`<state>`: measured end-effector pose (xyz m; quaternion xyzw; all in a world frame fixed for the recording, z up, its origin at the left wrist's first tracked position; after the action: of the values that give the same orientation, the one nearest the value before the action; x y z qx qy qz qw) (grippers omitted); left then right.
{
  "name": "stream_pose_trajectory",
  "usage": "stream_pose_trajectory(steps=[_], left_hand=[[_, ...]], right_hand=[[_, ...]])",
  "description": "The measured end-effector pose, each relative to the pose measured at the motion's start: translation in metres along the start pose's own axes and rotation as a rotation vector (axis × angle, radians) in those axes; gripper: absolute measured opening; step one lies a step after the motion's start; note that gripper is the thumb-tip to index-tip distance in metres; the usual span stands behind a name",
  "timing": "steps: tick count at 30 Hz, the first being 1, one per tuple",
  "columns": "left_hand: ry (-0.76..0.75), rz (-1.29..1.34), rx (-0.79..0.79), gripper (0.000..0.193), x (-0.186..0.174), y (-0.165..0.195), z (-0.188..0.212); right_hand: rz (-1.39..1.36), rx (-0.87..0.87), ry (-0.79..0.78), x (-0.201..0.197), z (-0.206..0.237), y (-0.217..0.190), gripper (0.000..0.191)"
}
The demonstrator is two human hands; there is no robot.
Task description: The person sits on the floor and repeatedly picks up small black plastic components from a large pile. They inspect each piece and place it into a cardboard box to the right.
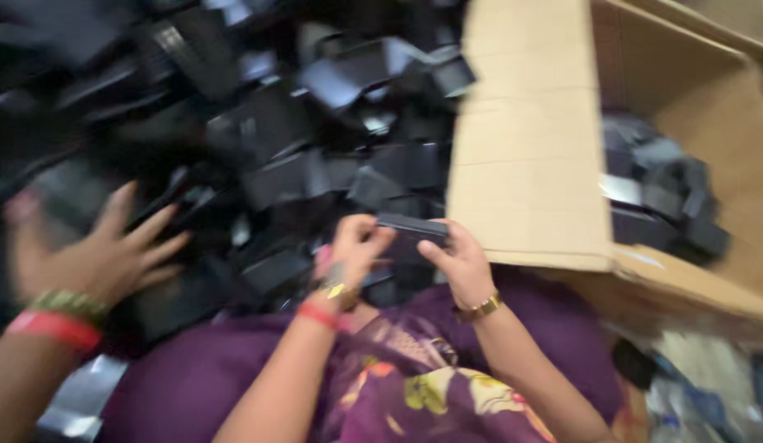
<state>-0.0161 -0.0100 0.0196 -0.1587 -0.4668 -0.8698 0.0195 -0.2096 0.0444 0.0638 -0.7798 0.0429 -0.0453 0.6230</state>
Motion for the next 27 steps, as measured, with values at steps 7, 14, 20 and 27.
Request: stream_pose_trajectory(steps=[7,14,20,27], left_hand=[[0.43,-0.887,0.401,0.06,-0.036,0.001,-0.01],[0.554,-1.582,0.287,0.023,-0.015,-0.044,-0.037],[0.639,-0.87,0.417,0.026,-0.026,0.01,-0.016],[0.498,-0.971,0.379,0.036,-0.053,0.058,0.031]], right_hand=[[-0.536,-0.678,0.861,-0.112,-0.029,-0.083,0.039],[-0.188,-0.178,0.296,-0.04,0.016,-0.012,0.019],[1.01,-0.31,-0.575,0.016,0.072,0.068,0.052],[1.166,-0.027,-0.487,0.025,0.049,0.097,0.094]])
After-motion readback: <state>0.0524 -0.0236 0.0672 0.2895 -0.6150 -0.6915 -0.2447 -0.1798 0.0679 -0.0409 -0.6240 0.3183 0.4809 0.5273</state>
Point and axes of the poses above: each hand's wrist, its own z-axis away from the middle knuckle, its own x-axis out of the palm, y = z × x, the point moved 1 cm from there along -z, towards the middle knuckle, and after that the axes turned 15 degrees about -x, right-handed, at the moved point
